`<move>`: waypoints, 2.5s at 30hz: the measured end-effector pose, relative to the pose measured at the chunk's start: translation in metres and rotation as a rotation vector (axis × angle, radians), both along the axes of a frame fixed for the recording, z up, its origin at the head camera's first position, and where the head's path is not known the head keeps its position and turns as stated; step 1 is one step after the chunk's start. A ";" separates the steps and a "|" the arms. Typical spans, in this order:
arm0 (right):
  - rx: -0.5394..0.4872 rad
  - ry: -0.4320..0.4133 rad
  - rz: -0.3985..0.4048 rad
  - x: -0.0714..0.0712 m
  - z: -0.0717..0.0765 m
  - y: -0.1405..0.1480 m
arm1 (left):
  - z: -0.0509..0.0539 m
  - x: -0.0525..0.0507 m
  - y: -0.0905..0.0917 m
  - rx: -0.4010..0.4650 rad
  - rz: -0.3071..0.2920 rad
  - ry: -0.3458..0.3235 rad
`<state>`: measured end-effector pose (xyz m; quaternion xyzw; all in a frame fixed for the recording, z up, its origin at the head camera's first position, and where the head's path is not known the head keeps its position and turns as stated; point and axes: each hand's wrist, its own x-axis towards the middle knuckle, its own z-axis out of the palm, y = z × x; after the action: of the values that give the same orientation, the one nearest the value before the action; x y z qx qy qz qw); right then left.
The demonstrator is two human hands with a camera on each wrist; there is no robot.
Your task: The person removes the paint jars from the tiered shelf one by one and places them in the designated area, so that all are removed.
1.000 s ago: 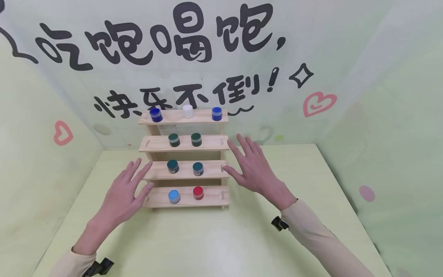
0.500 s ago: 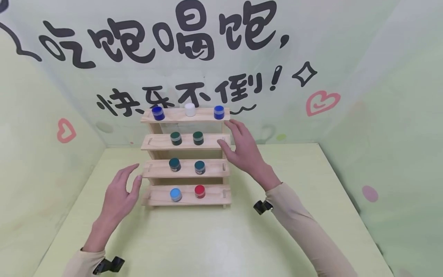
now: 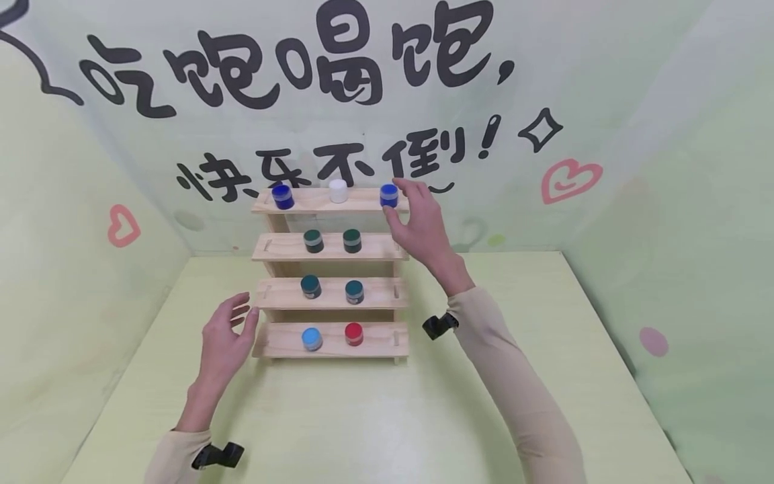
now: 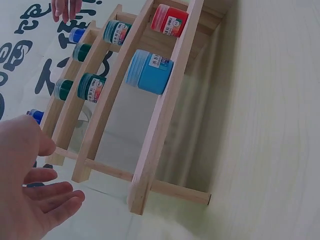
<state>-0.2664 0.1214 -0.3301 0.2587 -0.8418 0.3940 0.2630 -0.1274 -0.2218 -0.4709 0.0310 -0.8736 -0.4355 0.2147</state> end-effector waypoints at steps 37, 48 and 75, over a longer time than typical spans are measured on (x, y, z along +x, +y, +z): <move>-0.133 -0.282 -0.056 -0.045 -0.013 -0.013 | -0.029 -0.025 0.006 0.285 0.120 -0.142; -0.205 -0.206 -0.058 -0.044 -0.017 -0.011 | -0.031 -0.029 0.009 0.309 0.141 -0.170; -0.353 -0.101 -0.192 -0.011 -0.022 0.043 | -0.040 -0.031 0.015 0.440 0.181 -0.086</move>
<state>-0.2778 0.1643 -0.3517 0.1069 -0.7926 0.5212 0.2980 -0.1588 -0.2071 -0.5107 0.1739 -0.7598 -0.5926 0.2034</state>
